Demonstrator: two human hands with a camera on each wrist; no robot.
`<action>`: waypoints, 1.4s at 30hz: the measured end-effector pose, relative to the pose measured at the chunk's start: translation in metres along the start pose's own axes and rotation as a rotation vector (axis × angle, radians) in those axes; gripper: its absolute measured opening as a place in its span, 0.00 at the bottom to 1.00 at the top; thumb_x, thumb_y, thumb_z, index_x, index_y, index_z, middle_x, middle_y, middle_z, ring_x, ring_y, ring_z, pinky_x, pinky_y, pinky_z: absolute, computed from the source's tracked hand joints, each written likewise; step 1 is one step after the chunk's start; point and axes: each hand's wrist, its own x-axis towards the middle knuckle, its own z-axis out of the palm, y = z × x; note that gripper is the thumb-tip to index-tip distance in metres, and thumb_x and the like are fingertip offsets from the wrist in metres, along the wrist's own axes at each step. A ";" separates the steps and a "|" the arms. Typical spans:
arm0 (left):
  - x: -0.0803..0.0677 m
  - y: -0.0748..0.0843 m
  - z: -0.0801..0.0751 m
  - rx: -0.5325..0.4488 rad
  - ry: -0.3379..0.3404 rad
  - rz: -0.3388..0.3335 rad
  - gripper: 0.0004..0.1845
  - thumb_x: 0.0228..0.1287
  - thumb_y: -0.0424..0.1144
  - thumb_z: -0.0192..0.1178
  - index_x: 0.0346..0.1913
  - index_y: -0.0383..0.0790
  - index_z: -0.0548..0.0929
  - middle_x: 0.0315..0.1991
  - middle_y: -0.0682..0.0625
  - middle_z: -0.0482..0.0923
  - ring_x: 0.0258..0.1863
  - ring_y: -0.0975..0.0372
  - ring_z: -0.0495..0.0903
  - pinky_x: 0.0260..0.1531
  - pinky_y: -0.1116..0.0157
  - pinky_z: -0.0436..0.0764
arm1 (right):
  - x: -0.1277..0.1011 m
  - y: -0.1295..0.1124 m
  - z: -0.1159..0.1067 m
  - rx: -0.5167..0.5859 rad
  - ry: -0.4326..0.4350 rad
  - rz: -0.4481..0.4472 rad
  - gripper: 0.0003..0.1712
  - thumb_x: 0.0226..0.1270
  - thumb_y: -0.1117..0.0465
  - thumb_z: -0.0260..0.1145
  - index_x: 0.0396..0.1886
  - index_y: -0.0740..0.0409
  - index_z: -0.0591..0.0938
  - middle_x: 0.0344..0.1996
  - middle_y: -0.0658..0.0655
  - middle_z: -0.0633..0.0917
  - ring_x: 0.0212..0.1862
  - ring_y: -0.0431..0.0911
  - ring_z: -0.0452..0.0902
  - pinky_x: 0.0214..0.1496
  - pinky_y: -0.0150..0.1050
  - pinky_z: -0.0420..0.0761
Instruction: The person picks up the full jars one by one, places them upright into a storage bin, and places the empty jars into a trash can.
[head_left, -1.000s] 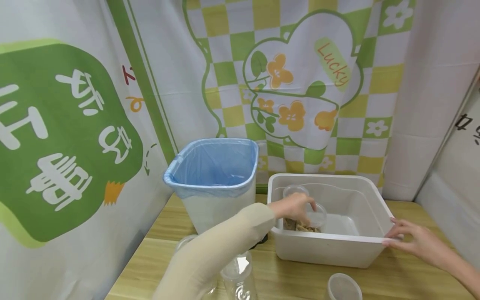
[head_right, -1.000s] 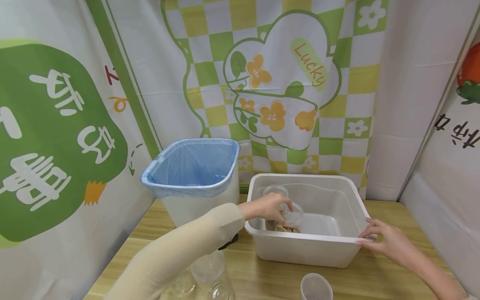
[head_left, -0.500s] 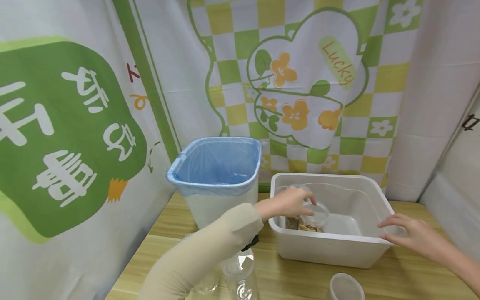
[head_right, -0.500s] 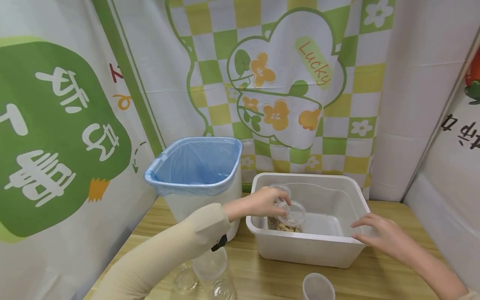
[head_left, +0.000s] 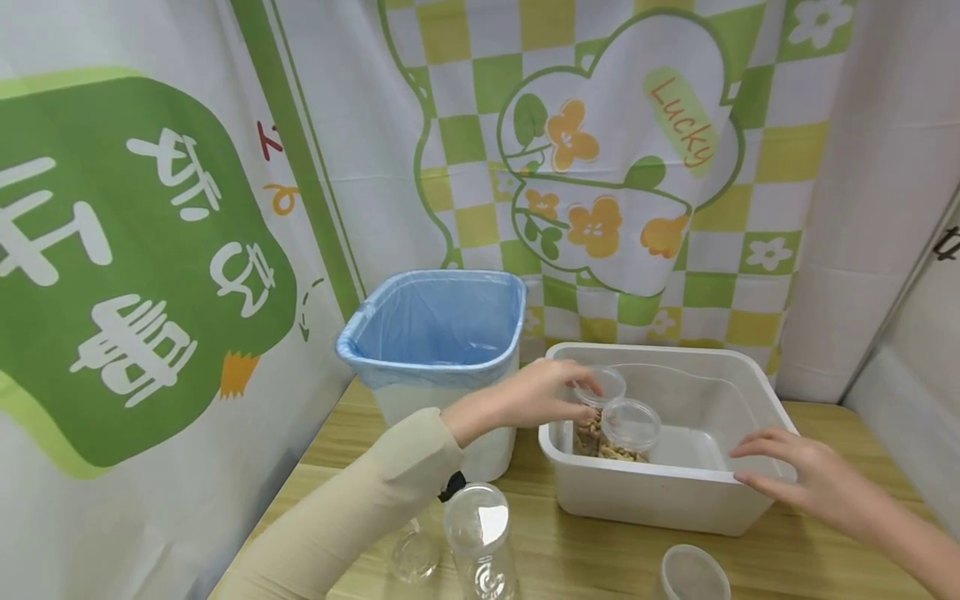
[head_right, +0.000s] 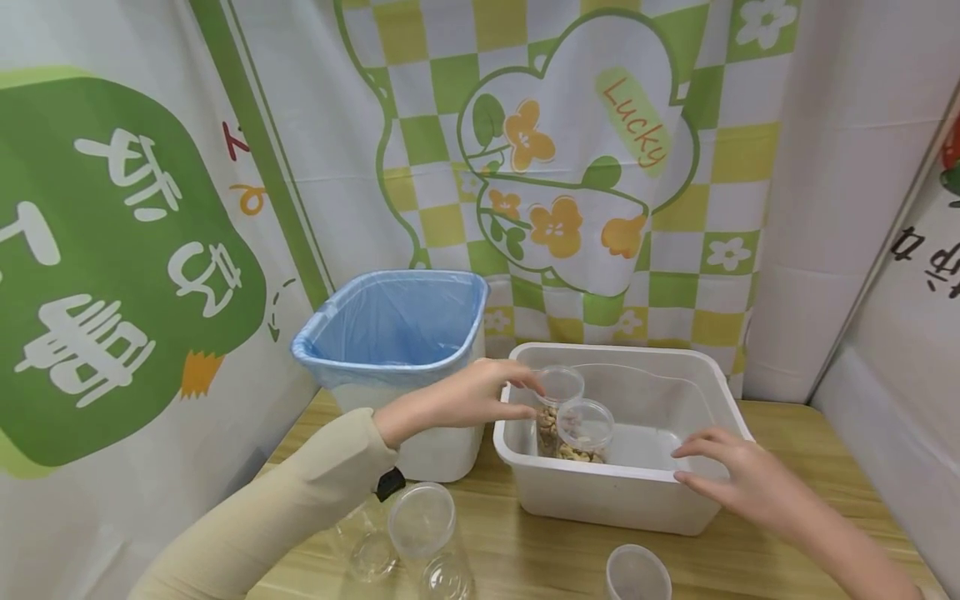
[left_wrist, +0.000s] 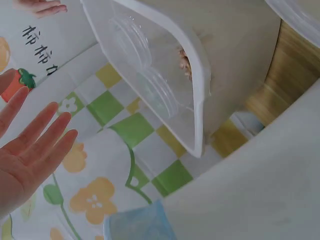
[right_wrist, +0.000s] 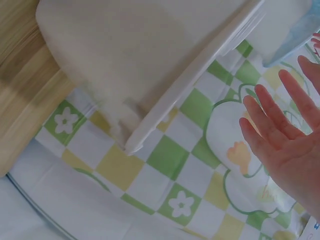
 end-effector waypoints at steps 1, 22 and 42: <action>-0.004 -0.001 -0.003 0.005 0.017 0.007 0.13 0.57 0.40 0.59 0.45 0.42 0.78 0.44 0.52 0.78 0.45 0.63 0.75 0.44 0.74 0.72 | 0.001 -0.002 0.000 0.010 0.011 -0.014 0.20 0.32 0.66 0.75 0.31 0.49 0.81 0.34 0.40 0.77 0.39 0.29 0.71 0.39 0.14 0.66; -0.083 -0.038 -0.029 0.030 0.464 0.081 0.12 0.51 0.33 0.64 0.40 0.38 0.80 0.39 0.49 0.79 0.43 0.59 0.76 0.46 0.65 0.75 | -0.006 -0.046 0.023 0.241 0.079 -0.259 0.16 0.50 0.58 0.68 0.41 0.55 0.79 0.42 0.50 0.77 0.47 0.35 0.71 0.49 0.18 0.67; -0.147 -0.102 -0.025 0.090 0.767 -0.104 0.13 0.47 0.29 0.64 0.40 0.34 0.80 0.42 0.42 0.77 0.47 0.51 0.73 0.55 0.54 0.65 | -0.056 -0.043 0.068 0.234 0.080 -0.194 0.29 0.35 0.60 0.76 0.44 0.54 0.79 0.45 0.50 0.76 0.49 0.33 0.69 0.51 0.17 0.64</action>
